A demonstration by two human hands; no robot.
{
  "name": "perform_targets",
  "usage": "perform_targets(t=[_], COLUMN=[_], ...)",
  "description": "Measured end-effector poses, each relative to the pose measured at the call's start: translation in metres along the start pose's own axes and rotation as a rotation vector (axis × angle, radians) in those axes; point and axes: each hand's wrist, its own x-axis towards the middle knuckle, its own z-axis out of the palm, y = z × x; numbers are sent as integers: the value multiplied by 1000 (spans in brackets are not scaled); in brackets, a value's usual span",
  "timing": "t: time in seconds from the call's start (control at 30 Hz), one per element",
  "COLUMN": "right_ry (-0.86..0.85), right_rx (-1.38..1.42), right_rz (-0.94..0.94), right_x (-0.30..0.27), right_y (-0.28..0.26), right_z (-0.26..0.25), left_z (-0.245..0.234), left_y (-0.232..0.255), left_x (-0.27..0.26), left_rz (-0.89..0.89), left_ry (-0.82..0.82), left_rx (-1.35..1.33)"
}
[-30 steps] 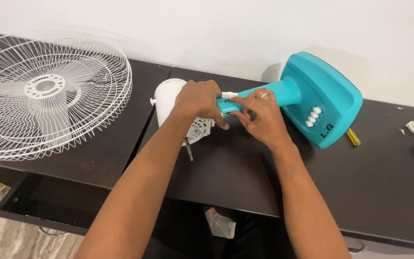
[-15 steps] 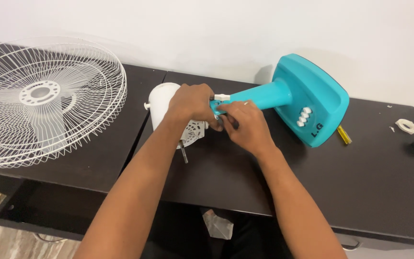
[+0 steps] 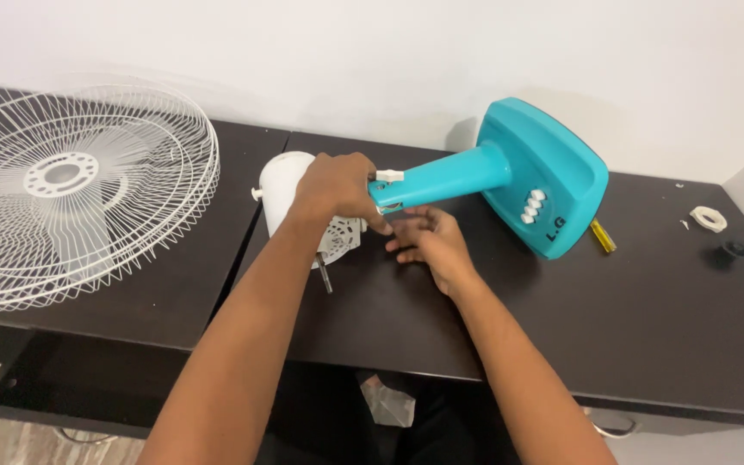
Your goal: The person assembles a table fan by attaching the motor housing to the stand, securing it with a screw, then installing the rear cage, fan blades, and front cage. The person uses a screwdriver to tighten the connection and finishes by screwing on the blade nut.
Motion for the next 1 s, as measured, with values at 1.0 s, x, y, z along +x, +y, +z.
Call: perform_targets(t=[1.0], right_ry=[122], right_rx=[-45], right_rz=[-219], right_x=[0], right_y=[12], right_z=[-67], left_z=[9], left_y=[-34], left_x=[-43], left_rz=[287], left_ry=[813], left_rx=[-549])
